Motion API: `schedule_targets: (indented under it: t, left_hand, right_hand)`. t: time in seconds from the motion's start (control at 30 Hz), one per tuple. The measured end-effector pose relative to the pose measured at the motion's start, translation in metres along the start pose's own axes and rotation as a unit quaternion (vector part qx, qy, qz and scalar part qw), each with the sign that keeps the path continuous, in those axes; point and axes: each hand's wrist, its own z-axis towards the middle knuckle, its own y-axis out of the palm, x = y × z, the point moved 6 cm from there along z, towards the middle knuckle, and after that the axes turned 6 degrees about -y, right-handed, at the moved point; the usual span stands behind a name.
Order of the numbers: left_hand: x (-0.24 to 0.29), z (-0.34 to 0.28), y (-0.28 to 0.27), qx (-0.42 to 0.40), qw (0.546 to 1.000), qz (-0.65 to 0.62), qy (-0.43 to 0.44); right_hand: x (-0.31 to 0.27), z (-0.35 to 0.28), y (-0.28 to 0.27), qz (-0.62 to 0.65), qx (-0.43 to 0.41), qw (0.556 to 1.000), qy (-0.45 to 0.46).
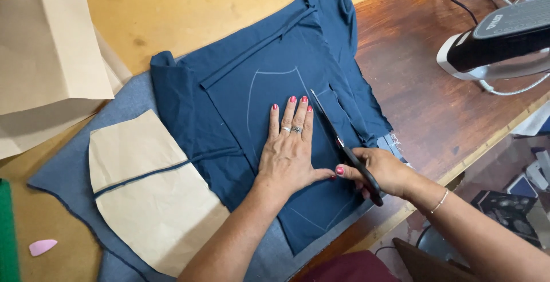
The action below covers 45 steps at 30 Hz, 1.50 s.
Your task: Tracing a paper pattern onto fabric with chalk and cutting it out using scissors.
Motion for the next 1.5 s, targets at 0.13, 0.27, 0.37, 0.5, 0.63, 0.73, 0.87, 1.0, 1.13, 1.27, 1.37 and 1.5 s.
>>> schedule_targets:
  t: [0.13, 0.27, 0.37, 0.5, 0.63, 0.73, 0.87, 1.0, 1.13, 1.27, 1.37, 1.5]
  left_hand:
    - [0.0, 0.002, -0.001, 0.005, 1.0, 0.005, -0.003]
    - [-0.001, 0.002, 0.002, -0.001, 1.0, 0.008, -0.005]
    - [-0.002, 0.003, 0.004, -0.007, 1.0, 0.005, -0.012]
    - [-0.002, 0.003, 0.004, -0.009, 1.0, 0.009, -0.012]
    - [-0.001, 0.003, 0.005, -0.01, 1.0, 0.004, -0.014]
    - [0.0, 0.0, 0.0, -0.007, 1.0, 0.013, -0.009]
    - [0.004, -0.002, -0.005, 0.004, 1.0, 0.017, -0.003]
    - [0.021, -0.023, 0.001, 0.117, 0.99, 0.076, 0.029]
    - [0.079, -0.069, 0.022, 0.129, 0.984, 0.12, -0.008]
    - [0.083, -0.093, 0.048, 0.166, 0.969, 0.157, -0.099]
    - [0.066, -0.106, 0.042, 0.146, 0.971, 0.174, -0.075]
    - [0.036, -0.141, 0.024, 0.11, 0.964, 0.236, -0.057]
  right_hand:
    - [-0.008, 0.003, 0.0, -0.002, 0.008, 1.0, -0.011]
    - [-0.013, 0.0, 0.001, 0.008, 0.024, 1.0, -0.014]
    - [-0.008, 0.004, 0.001, 0.022, 0.032, 0.999, -0.018]
    - [-0.013, -0.001, 0.0, 0.017, 0.041, 0.999, -0.023]
    - [-0.011, 0.002, 0.004, 0.03, 0.026, 0.999, -0.034]
    - [-0.005, -0.007, 0.0, 0.052, -0.015, 0.998, -0.034]
    - [0.022, -0.037, -0.013, 0.07, -0.079, 0.994, -0.002]
    - [0.068, -0.055, -0.052, 0.052, -0.125, 0.991, -0.017]
    - [0.092, -0.045, -0.097, 0.008, 0.003, 0.999, -0.032]
    - [0.077, -0.023, -0.119, -0.203, 0.0, 0.976, -0.078]
    - [0.07, 0.001, -0.127, -0.298, -0.042, 0.944, -0.137]
    - [0.075, 0.012, -0.142, -0.354, -0.089, 0.916, -0.169]
